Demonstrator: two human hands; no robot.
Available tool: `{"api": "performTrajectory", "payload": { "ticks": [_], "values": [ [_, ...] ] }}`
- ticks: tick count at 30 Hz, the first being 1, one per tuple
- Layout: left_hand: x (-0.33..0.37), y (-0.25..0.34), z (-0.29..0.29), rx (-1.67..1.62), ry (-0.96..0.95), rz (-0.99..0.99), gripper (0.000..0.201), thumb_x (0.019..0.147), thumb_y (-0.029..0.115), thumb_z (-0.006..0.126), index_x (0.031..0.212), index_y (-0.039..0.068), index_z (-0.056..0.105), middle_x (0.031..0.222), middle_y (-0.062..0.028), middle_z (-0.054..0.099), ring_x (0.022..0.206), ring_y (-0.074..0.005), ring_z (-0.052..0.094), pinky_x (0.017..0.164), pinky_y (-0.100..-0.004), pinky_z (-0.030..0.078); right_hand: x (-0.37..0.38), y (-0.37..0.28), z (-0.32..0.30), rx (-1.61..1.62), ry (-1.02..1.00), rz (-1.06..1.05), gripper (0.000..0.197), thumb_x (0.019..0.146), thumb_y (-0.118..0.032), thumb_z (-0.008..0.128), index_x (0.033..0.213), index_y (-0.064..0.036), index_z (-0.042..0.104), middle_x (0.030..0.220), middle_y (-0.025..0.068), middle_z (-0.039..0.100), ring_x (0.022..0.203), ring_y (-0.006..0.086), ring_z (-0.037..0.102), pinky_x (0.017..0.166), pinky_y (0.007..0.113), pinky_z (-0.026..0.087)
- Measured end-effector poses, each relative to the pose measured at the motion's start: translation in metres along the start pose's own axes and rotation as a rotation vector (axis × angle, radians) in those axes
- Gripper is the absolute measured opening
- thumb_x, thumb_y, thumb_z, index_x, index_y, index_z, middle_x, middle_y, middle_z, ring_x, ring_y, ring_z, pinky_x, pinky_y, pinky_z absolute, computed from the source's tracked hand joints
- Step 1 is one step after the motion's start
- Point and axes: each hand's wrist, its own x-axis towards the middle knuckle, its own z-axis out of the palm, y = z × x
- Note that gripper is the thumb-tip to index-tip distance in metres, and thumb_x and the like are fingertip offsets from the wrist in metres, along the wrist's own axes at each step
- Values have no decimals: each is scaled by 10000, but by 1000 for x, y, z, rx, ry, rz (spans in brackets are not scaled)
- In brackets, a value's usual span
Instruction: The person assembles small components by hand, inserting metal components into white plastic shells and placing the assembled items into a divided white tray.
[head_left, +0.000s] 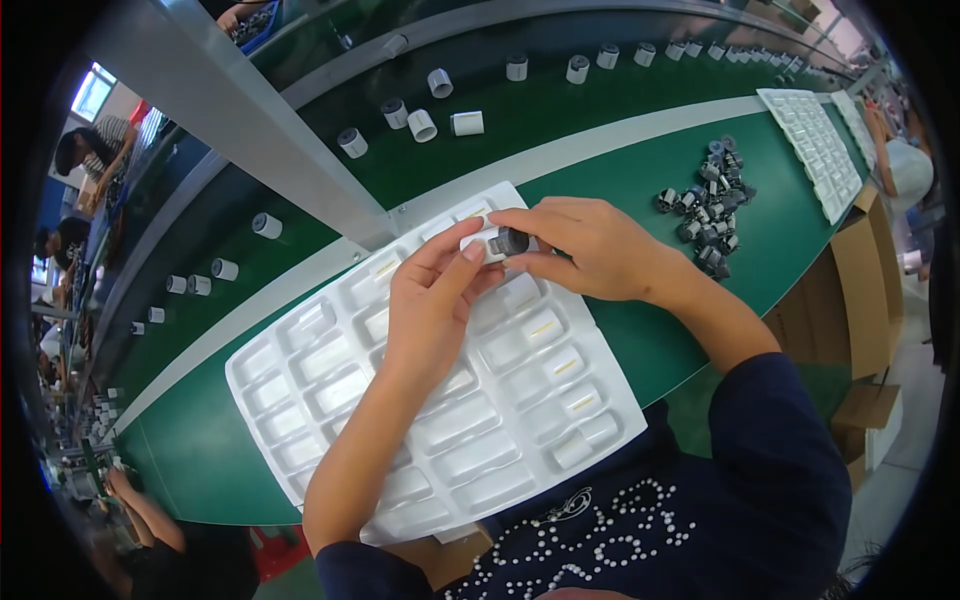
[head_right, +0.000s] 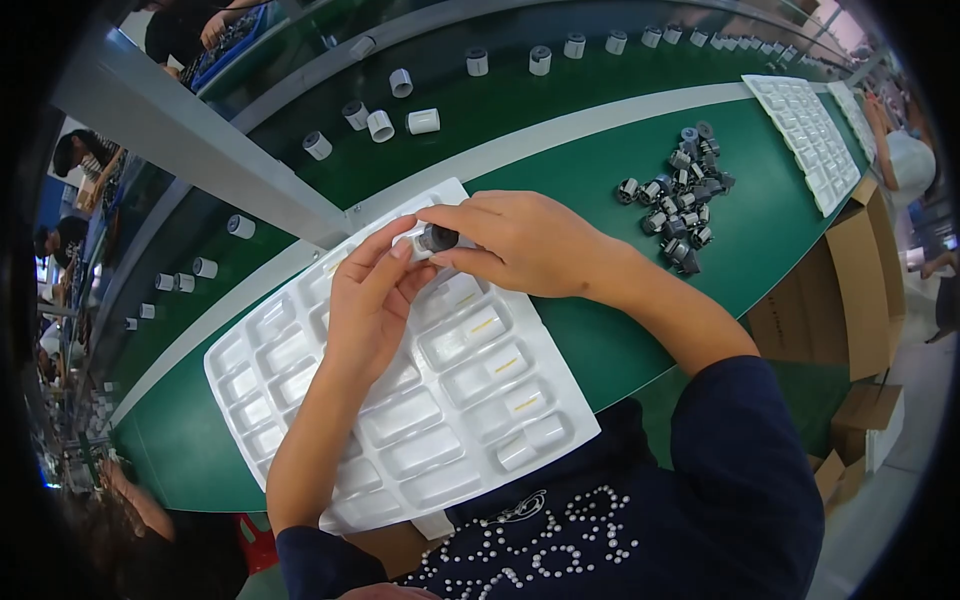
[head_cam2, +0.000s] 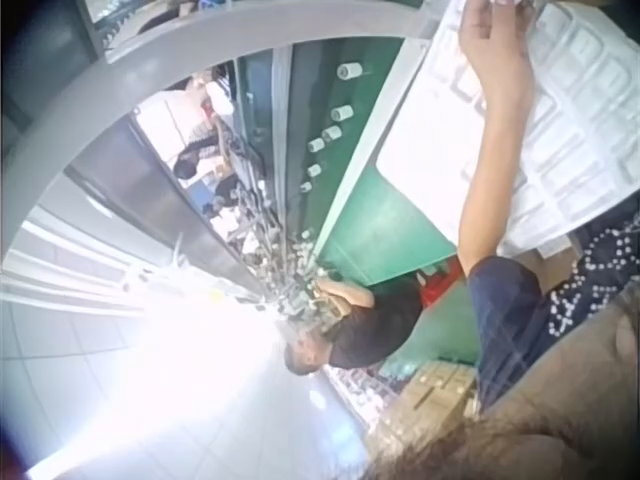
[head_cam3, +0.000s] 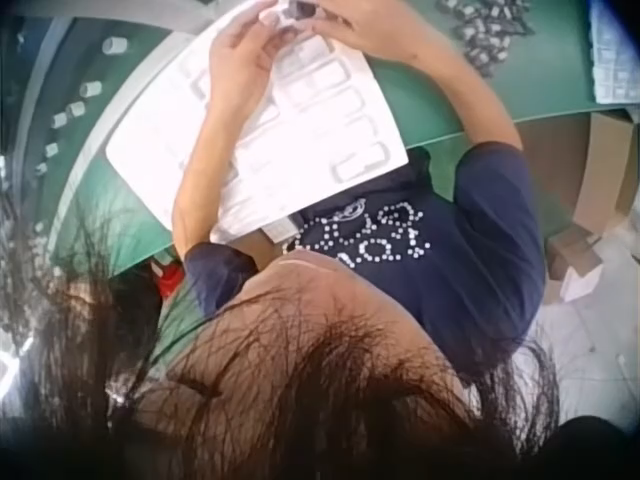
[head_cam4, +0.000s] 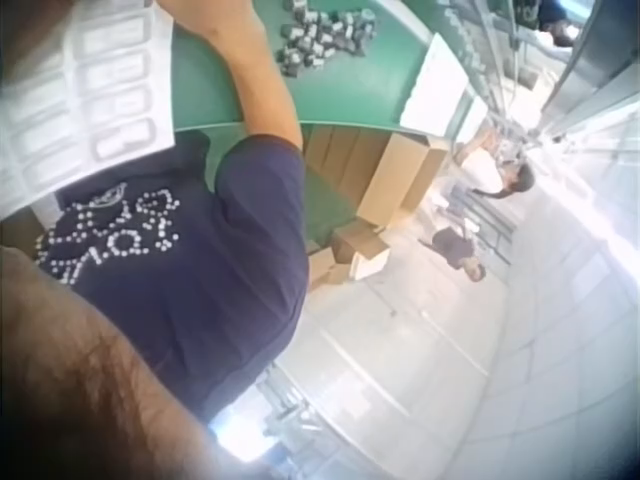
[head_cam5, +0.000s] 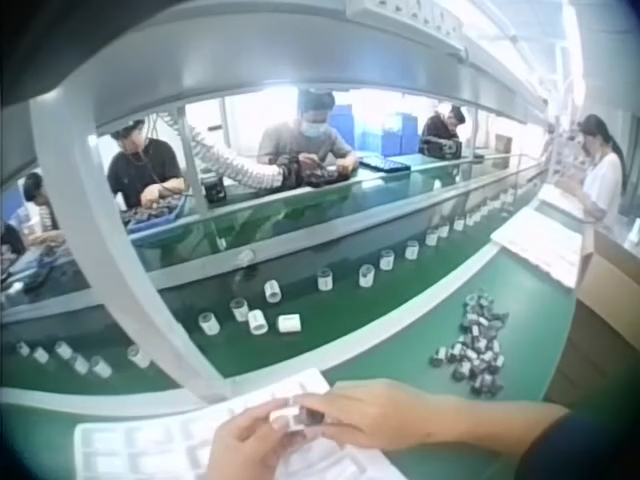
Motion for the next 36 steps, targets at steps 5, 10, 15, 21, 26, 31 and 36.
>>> {"api": "performTrajectory", "payload": {
  "ticks": [5, 10, 15, 21, 26, 31, 36],
  "values": [
    [1, 3, 2, 92, -53, 11, 394, 1016, 131, 513, 1383, -11, 492, 1223, -129, 628, 1042, -167, 626, 979, -317, 487, 4, 1, 0, 31, -17, -18, 449, 759, -162, 800, 1171, -45, 666, 713, 58, 603, 601, 219, 566, 547, 301, 447],
    [-5, 5, 13, 59, -97, 4, 430, 1037, 166, 473, 1431, -3, 430, 1323, -133, 582, 1125, -161, 592, 1027, -313, 442, 1, -6, 4, -137, 151, -202, 438, 701, -166, 839, 1076, 2, 689, 698, 52, 600, 574, 206, 556, 506, 305, 424],
    [-14, 0, 10, -35, -126, -13, 470, 1019, 186, 520, 1442, 12, 414, 1359, -134, 565, 1094, -138, 586, 987, -287, 446, -5, -14, 13, -120, 215, -167, 387, 695, -188, 824, 1041, -63, 703, 746, 29, 645, 625, 195, 599, 533, 305, 469],
    [-16, -25, 11, 268, -68, 84, 465, 905, 98, 679, 1328, 11, 506, 1131, -73, 639, 936, -96, 619, 803, -228, 492, -16, -7, 13, -84, 123, -211, 421, 685, -138, 817, 1067, -18, 688, 781, 52, 665, 608, 214, 589, 542, 320, 475],
    [2, -42, 13, 257, -115, 128, 406, 896, 36, 656, 1277, -14, 527, 1062, -91, 682, 947, -131, 658, 843, -241, 502, -34, 13, 16, -87, 164, -216, 464, 671, -134, 797, 1117, -75, 683, 771, -11, 663, 654, 200, 618, 559, 310, 491],
    [13, -66, 41, 220, -207, 181, 390, 925, 90, 660, 1276, -23, 534, 1152, -104, 647, 1016, -149, 640, 905, -263, 498, -66, 33, -14, -165, 318, -318, 386, 703, -185, 775, 1078, -174, 685, 829, -13, 598, 723, 189, 621, 554, 315, 490],
    [7, -89, 66, 430, -173, 177, 345, 961, 102, 616, 1270, -30, 540, 1170, -94, 633, 1040, -151, 626, 918, -277, 495, -107, 33, -39, -26, 200, -217, 277, 762, -181, 704, 1035, -155, 667, 915, 43, 596, 834, 240, 637, 630, 370, 506]
  ]
}}
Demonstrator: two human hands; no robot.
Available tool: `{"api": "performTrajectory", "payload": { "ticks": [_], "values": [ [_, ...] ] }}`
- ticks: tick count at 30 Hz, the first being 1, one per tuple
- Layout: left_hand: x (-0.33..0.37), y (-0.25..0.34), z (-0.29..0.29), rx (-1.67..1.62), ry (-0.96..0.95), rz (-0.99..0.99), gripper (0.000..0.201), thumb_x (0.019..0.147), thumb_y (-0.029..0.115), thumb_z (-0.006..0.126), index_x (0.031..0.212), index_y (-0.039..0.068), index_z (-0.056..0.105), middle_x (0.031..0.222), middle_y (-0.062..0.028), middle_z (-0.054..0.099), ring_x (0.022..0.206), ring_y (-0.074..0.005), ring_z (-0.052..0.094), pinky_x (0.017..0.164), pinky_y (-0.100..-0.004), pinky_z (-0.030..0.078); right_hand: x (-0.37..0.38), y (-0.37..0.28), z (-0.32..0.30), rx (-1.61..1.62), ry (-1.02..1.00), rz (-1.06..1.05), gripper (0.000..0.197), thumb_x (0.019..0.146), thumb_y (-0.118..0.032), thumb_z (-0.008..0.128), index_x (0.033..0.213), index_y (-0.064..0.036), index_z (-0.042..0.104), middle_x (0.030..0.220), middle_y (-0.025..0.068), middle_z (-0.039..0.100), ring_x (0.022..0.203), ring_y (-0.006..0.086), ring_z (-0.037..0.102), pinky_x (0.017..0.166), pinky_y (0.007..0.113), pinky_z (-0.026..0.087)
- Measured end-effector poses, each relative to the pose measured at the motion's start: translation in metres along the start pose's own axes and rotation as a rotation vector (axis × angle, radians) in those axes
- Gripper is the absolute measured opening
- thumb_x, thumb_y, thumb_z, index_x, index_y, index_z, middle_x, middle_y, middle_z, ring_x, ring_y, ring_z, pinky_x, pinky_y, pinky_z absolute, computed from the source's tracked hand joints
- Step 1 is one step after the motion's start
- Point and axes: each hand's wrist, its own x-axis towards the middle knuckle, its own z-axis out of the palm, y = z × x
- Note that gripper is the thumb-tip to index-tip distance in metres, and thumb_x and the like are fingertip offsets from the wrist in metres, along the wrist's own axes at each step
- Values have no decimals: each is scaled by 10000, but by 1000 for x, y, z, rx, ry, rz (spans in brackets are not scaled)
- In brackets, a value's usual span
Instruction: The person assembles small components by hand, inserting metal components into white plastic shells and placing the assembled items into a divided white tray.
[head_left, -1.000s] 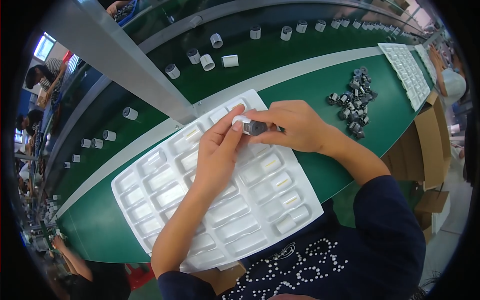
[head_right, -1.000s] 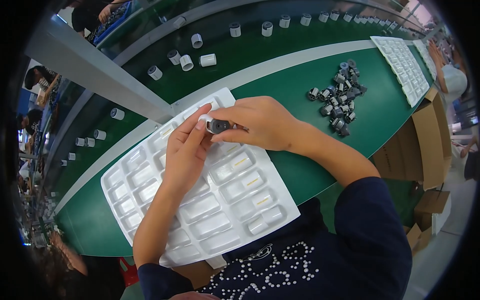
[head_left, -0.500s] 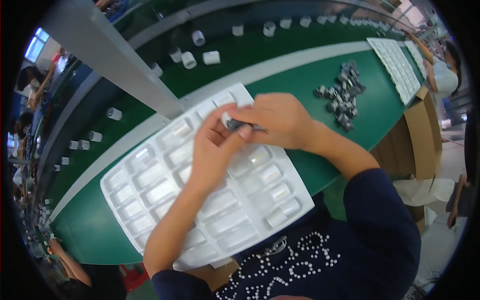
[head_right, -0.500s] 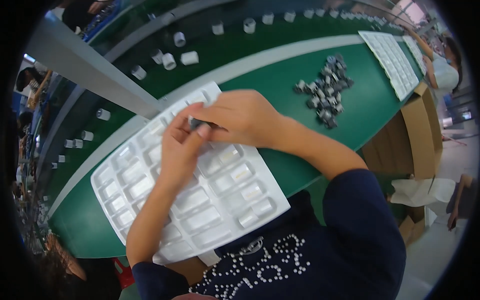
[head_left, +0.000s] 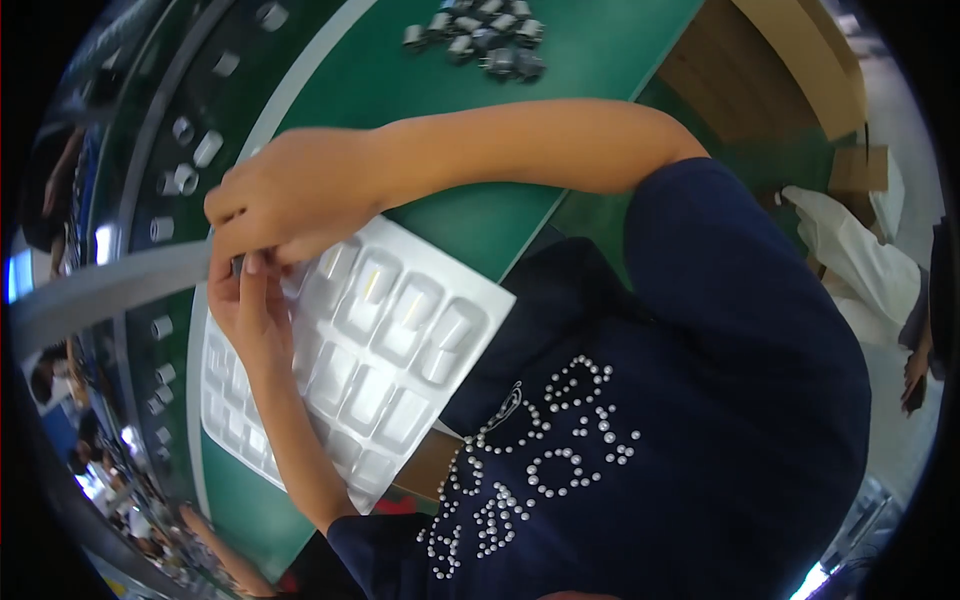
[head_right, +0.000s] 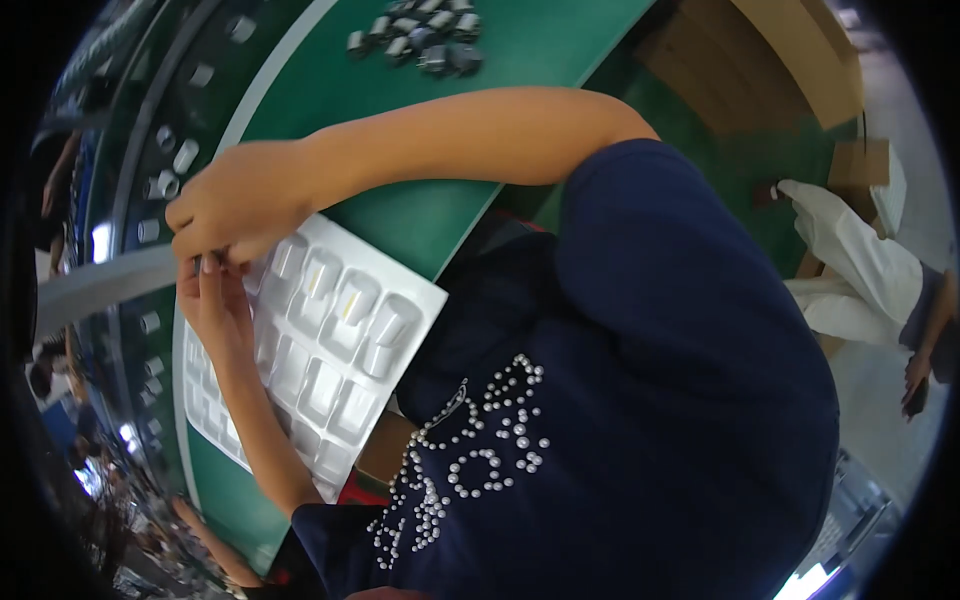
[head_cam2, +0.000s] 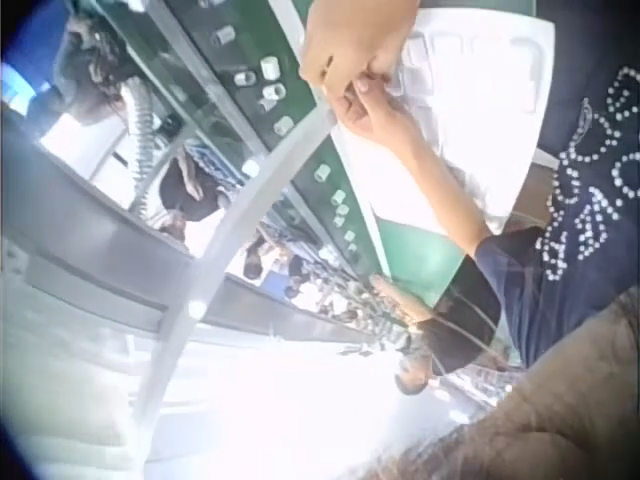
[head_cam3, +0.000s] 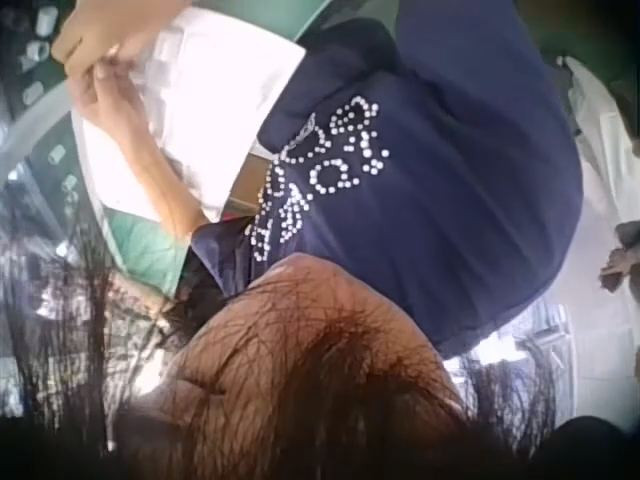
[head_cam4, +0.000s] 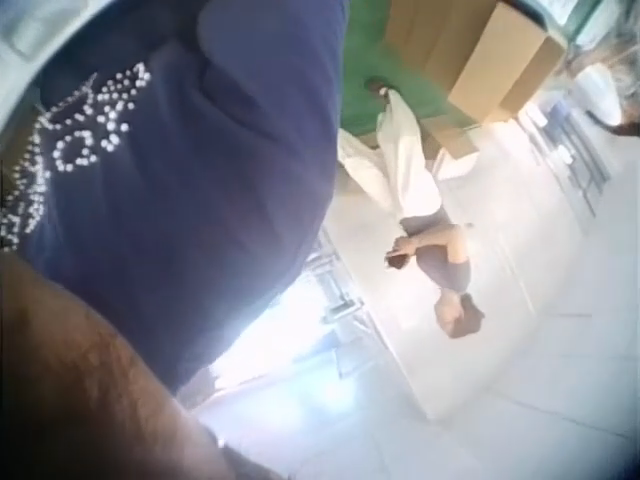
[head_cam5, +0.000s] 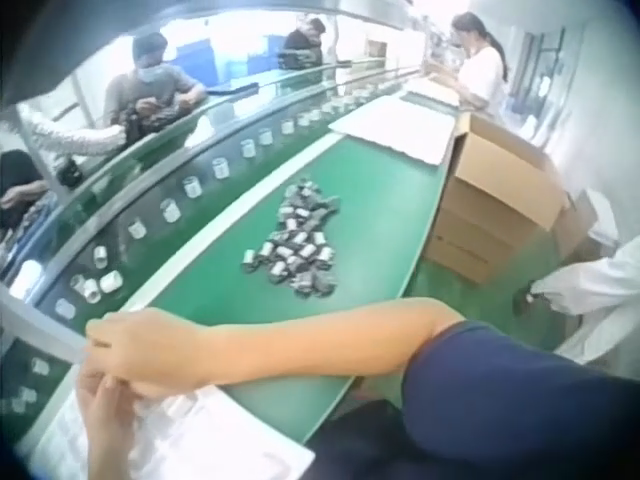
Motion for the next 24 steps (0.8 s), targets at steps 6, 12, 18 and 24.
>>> {"api": "performTrajectory", "payload": {
  "ticks": [6, 12, 18, 24],
  "values": [
    [-7, -28, 60, 83, -52, 12, 359, 980, 150, 601, 1297, -2, 529, 1159, -58, 631, 986, -127, 619, 885, -258, 475, -45, 9, -39, 165, -173, 7, 265, 771, -209, 675, 991, -83, 595, 940, 137, 598, 880, 330, 627, 719, 457, 483],
    [-18, -36, 54, 195, 118, -117, 400, 1002, 265, 554, 1339, 57, 498, 1265, -22, 591, 1069, -123, 578, 889, -288, 444, -76, 10, -41, 245, -136, -110, 336, 778, -338, 699, 940, -55, 614, 920, 142, 653, 889, 334, 640, 748, 448, 485],
    [-30, -33, 71, 257, 94, -108, 375, 990, 205, 565, 1322, 34, 528, 1296, -41, 594, 1045, -107, 593, 869, -224, 442, -98, -8, -48, 137, -150, -179, 364, 836, -335, 669, 1083, -68, 663, 1074, 126, 658, 1012, 295, 642, 847, 401, 507],
    [-69, -24, 139, 578, 146, 22, 401, 1018, 282, 504, 1310, 10, 543, 1281, -96, 603, 1111, -173, 587, 925, -309, 468, -124, -36, -79, 174, 3, -335, 276, 773, -296, 695, 928, -67, 696, 945, 196, 650, 932, 388, 633, 806, 476, 510]
  ]
}}
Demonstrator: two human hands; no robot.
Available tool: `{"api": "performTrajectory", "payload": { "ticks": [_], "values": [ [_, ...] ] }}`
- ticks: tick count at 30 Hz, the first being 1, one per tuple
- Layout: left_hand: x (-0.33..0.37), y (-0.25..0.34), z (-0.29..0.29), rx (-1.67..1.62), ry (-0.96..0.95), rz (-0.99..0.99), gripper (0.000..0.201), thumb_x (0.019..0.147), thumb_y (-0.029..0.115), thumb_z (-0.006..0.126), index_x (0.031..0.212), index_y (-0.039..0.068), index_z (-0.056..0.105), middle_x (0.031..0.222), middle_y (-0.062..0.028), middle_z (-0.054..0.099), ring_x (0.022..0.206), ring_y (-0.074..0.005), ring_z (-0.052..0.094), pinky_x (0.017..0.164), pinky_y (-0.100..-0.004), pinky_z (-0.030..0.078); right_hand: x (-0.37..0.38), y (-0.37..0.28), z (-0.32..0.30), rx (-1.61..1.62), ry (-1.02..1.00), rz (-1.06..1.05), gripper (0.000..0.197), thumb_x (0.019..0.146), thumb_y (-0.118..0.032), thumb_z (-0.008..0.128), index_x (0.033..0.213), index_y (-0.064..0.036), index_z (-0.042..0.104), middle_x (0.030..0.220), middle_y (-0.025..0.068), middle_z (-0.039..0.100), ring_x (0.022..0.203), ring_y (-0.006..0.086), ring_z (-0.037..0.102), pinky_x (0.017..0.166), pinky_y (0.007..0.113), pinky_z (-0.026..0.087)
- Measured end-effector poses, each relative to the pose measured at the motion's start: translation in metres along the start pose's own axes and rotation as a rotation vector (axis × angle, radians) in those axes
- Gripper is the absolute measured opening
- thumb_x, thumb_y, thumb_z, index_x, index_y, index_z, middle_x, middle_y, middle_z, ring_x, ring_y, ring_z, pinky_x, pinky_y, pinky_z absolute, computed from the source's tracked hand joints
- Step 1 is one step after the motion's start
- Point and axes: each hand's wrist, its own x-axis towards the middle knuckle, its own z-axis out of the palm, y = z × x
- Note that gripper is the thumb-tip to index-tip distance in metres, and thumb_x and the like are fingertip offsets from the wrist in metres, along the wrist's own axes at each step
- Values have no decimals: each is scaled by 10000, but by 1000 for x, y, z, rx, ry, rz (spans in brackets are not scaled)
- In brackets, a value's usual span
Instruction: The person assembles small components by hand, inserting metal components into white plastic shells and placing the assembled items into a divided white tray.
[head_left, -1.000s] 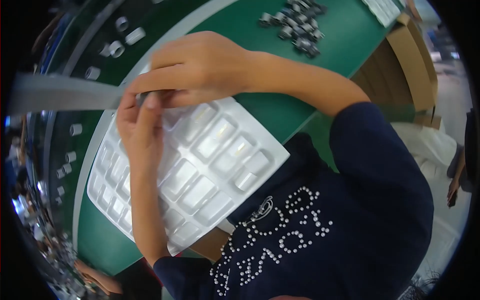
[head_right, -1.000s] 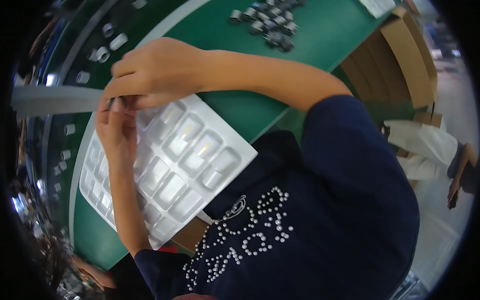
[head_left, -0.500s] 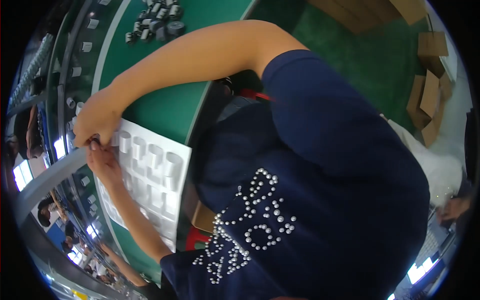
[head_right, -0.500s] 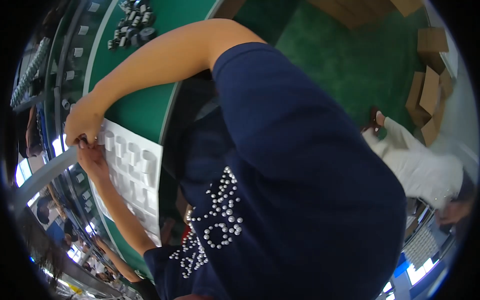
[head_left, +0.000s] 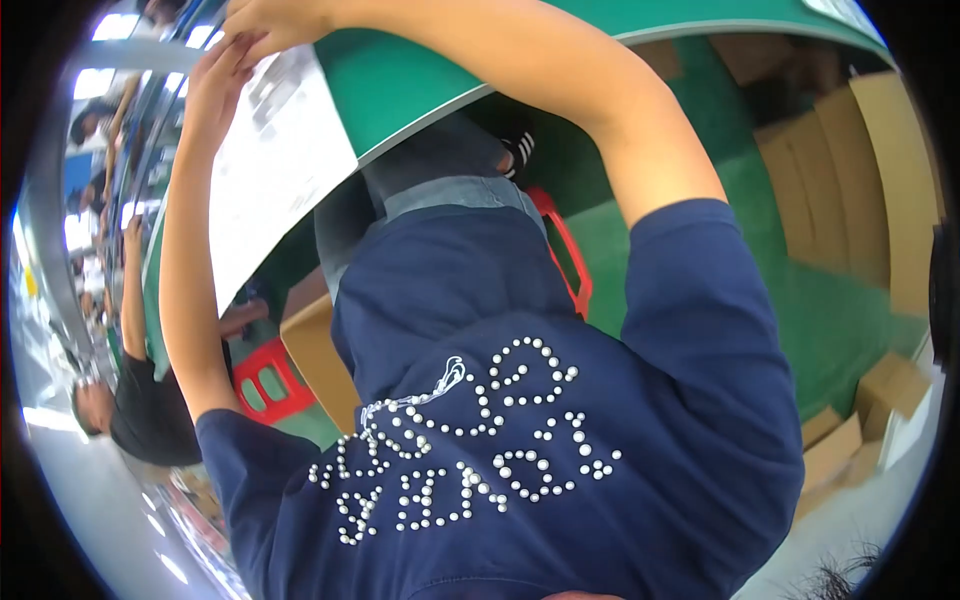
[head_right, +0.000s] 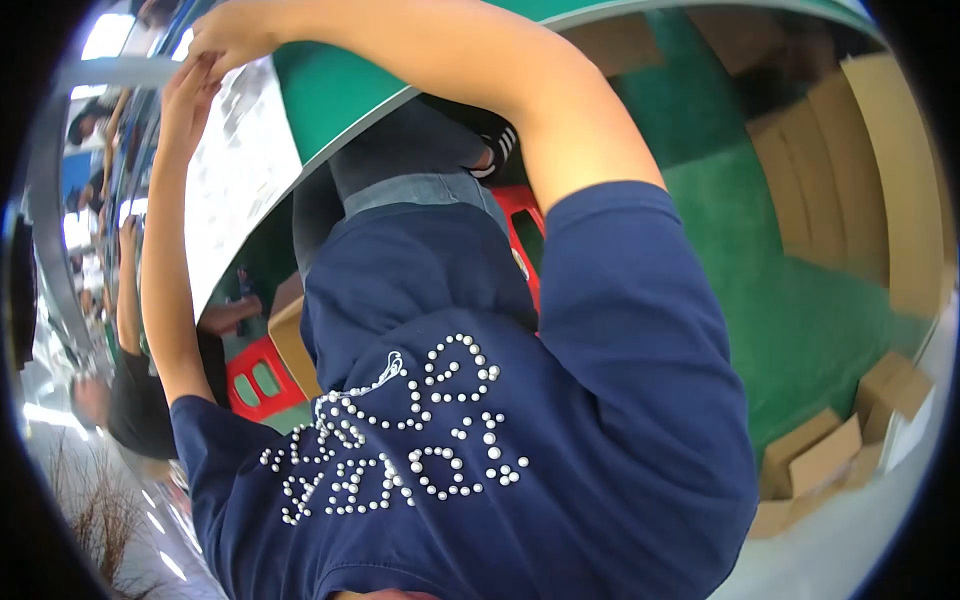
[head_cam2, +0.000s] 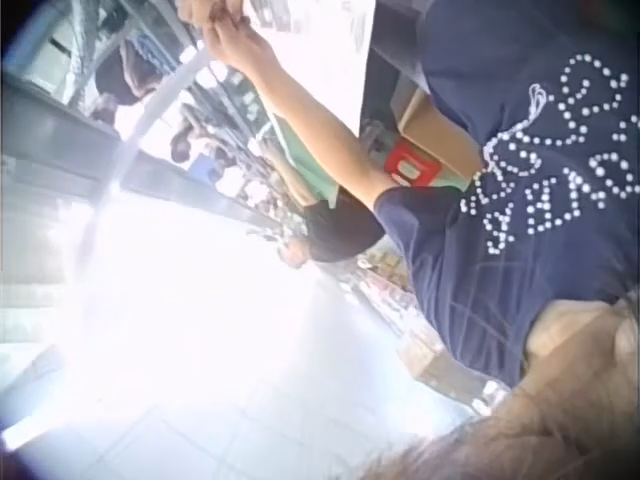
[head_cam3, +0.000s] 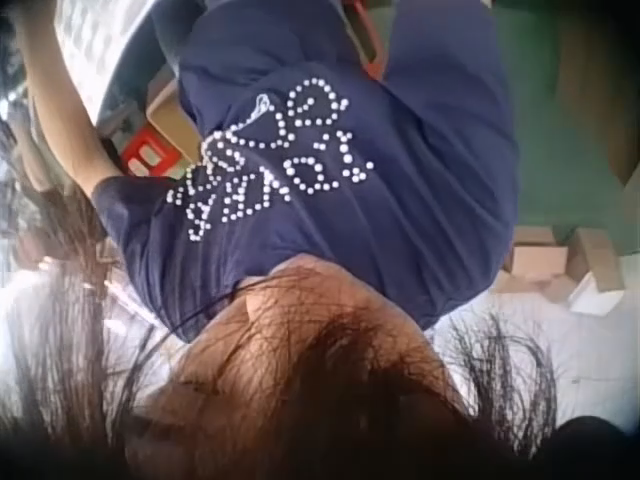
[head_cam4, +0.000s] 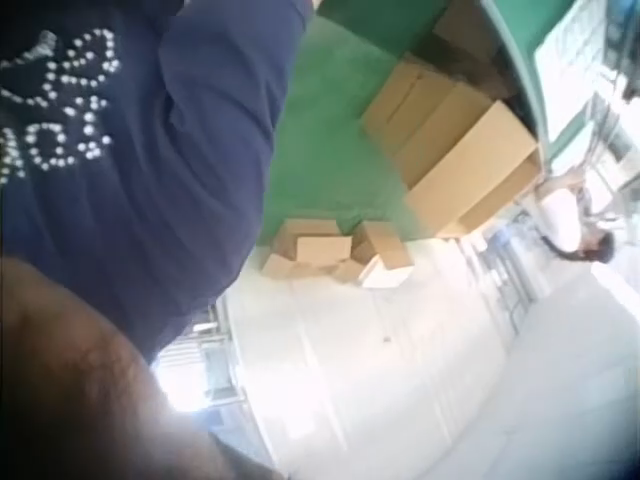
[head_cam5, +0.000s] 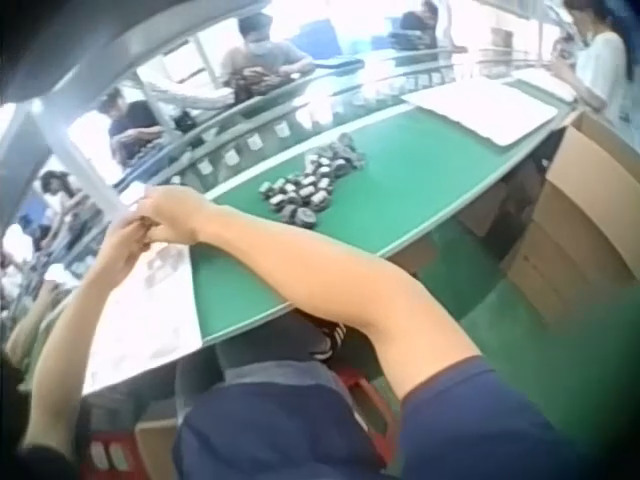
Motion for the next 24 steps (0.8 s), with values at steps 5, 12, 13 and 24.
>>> {"api": "performTrajectory", "payload": {
  "ticks": [5, 12, 13, 24],
  "values": [
    [15, -30, -9, -534, -386, 277, 330, 998, 236, 545, 1243, 16, 571, 1172, -111, 625, 1087, -204, 603, 933, -331, 490, 15, -27, 7, -2, 119, 17, 248, 802, -256, 706, 970, -76, 674, 925, 162, 642, 893, 383, 634, 768, 459, 512],
    [-10, -13, -46, -134, 43, 197, 202, 962, 145, 584, 1095, -2, 625, 996, -86, 659, 916, -167, 650, 830, -301, 528, 43, -36, 31, -507, 233, -131, 129, 770, -174, 640, 853, -75, 646, 830, 86, 639, 813, 273, 655, 764, 382, 488],
    [-2, -26, -24, -836, -465, 442, 212, 936, 138, 593, 1088, -7, 625, 985, -82, 658, 903, -166, 646, 811, -300, 529, 41, -41, 35, -424, 213, -92, 154, 749, -180, 659, 860, -74, 655, 837, 94, 641, 805, 288, 653, 744, 404, 496],
    [-14, -20, -65, 346, 7, 352, 547, 913, 343, 652, 1298, -10, 486, 1139, -163, 643, 1037, -256, 626, 915, -371, 497, 87, -23, 54, -440, 40, 479, 206, 825, -136, 649, 967, 12, 656, 942, 206, 642, 905, 391, 620, 797, 456, 495]
  ]
}}
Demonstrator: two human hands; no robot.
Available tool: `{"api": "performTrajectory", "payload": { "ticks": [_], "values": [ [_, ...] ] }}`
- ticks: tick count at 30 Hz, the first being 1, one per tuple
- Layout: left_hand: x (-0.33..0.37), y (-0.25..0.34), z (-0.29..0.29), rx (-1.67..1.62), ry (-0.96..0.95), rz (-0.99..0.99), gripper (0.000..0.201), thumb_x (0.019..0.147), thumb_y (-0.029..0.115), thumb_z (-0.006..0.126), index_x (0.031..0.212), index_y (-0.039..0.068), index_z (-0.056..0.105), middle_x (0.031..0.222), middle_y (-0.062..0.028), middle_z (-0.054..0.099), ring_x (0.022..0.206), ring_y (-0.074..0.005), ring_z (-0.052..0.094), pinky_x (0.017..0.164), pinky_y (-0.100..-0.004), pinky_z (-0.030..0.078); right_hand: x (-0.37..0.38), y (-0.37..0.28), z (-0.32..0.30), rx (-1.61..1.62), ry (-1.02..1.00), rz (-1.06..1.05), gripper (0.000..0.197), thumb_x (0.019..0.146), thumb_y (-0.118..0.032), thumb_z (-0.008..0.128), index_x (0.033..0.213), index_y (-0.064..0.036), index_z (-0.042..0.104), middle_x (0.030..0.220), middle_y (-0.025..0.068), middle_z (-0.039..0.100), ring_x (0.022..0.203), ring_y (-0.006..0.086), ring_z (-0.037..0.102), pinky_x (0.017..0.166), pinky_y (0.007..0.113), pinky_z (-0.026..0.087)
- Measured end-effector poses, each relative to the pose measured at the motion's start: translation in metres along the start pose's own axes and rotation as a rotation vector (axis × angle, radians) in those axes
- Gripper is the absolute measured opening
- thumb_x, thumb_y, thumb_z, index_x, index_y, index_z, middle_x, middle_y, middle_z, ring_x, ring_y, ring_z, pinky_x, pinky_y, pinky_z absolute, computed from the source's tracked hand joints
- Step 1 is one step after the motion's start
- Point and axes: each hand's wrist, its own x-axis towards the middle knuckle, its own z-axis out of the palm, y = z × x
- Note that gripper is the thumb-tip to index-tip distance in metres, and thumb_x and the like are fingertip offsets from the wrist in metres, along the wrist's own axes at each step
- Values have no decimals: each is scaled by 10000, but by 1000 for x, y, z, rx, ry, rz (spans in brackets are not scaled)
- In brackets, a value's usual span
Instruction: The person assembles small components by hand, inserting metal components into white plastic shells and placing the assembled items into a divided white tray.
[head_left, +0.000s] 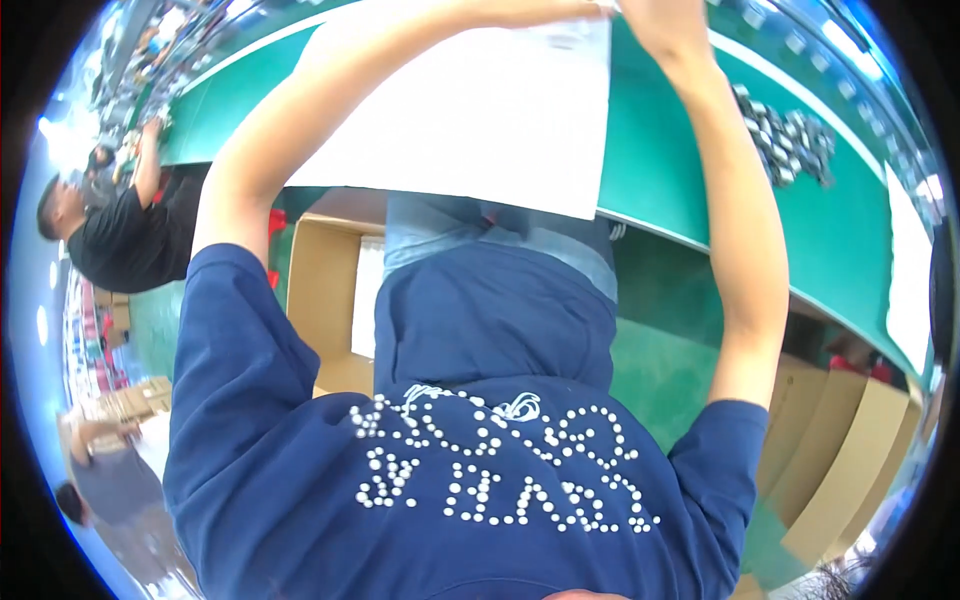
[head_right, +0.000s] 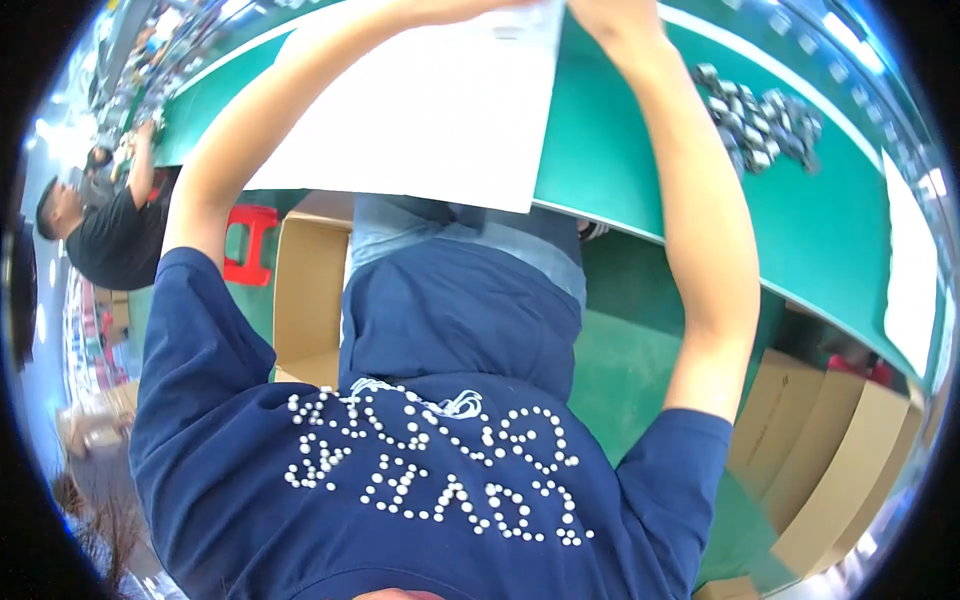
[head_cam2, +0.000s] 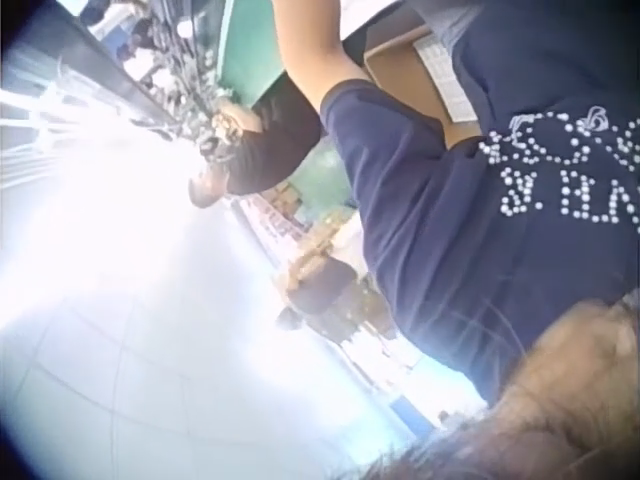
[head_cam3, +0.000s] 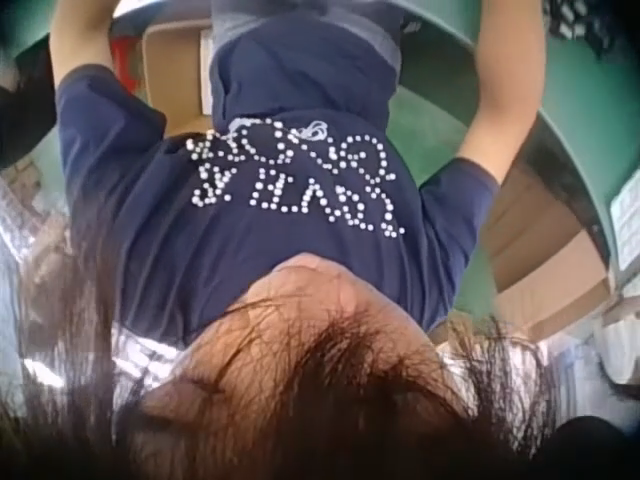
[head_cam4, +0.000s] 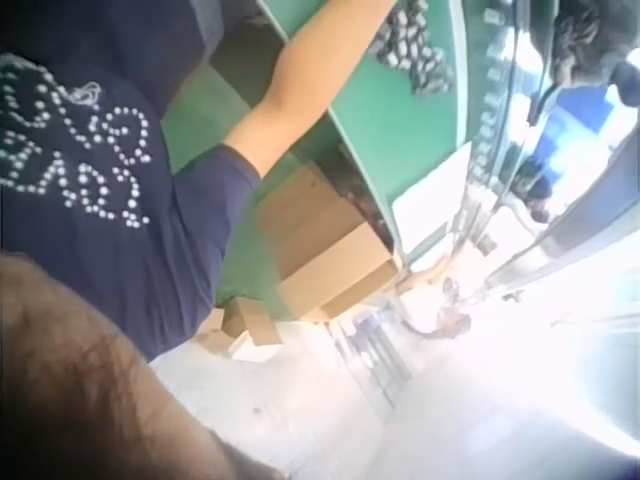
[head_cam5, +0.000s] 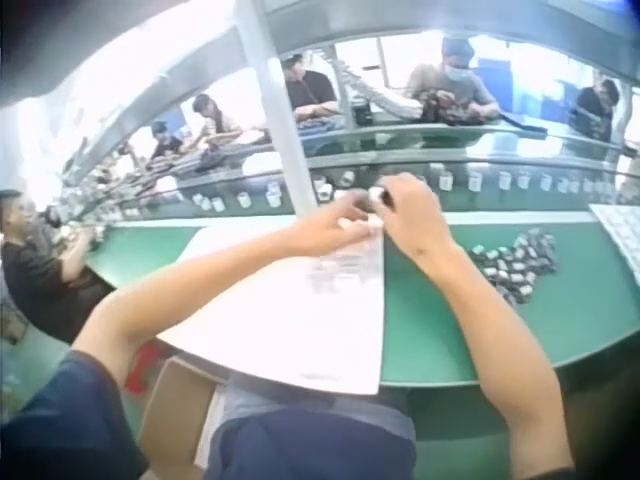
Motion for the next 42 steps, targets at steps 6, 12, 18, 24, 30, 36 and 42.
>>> {"api": "performTrajectory", "payload": {
  "ticks": [6, 12, 18, 24, 30, 36, 42],
  "values": [
    [-68, -27, -33, 798, -58, 356, 503, 1024, 439, 424, 1341, 62, 528, 1344, -163, 540, 1188, -287, 547, 999, -426, 444, 35, -43, 21, 69, 96, -37, 238, 786, -30, 648, 1016, 31, 640, 940, 201, 613, 883, 378, 621, 786, 415, 503],
    [-74, -44, -54, 641, -152, 292, 527, 999, 507, 376, 1354, 147, 523, 1390, -196, 473, 1284, -390, 447, 1083, -496, 365, 36, -14, 62, -64, 41, -196, 339, 856, -121, 692, 1183, -53, 633, 1079, 149, 678, 871, 291, 671, 726, 353, 517],
    [-75, -86, -69, 475, -88, 284, 475, 975, 465, 442, 1321, 165, 569, 1361, -175, 493, 1270, -388, 429, 1075, -506, 336, 49, -41, 55, -12, -27, 273, 328, 819, -171, 746, 1111, -35, 684, 905, 100, 708, 774, 152, 651, 687, 273, 477],
    [-39, -119, -94, 208, -148, 316, 320, 937, 381, 593, 1110, 136, 705, 1279, -163, 532, 1191, -330, 465, 1020, -434, 383, 99, 15, 71, 10, -117, 355, 410, 787, -248, 791, 1100, -9, 678, 898, 70, 700, 745, 114, 616, 715, 262, 496],
    [-34, -193, -52, 77, -216, 389, 303, 906, 358, 654, 1086, 121, 715, 1202, -109, 564, 1114, -283, 486, 969, -394, 409, 93, 121, 156, -347, -240, 231, 389, 787, -275, 741, 1071, -18, 672, 977, 159, 713, 809, 300, 675, 772, 382, 527],
    [-11, -232, -41, 45, -220, 477, 304, 889, 332, 673, 1095, 109, 696, 1106, -92, 568, 1069, -271, 513, 923, -387, 421, 103, 187, 183, -333, -407, 365, 492, 772, -303, 786, 1135, -4, 643, 1062, 184, 691, 989, 281, 655, 869, 365, 508],
    [-2, -244, -37, 52, -182, 534, 302, 877, 318, 678, 1087, 101, 697, 1091, -89, 591, 1043, -270, 541, 914, -384, 438, 137, 225, 132, 93, -416, 446, 422, 830, -145, 703, 1217, -6, 607, 1165, 118, 665, 938, 177, 643, 806, 301, 502]
  ]
}}
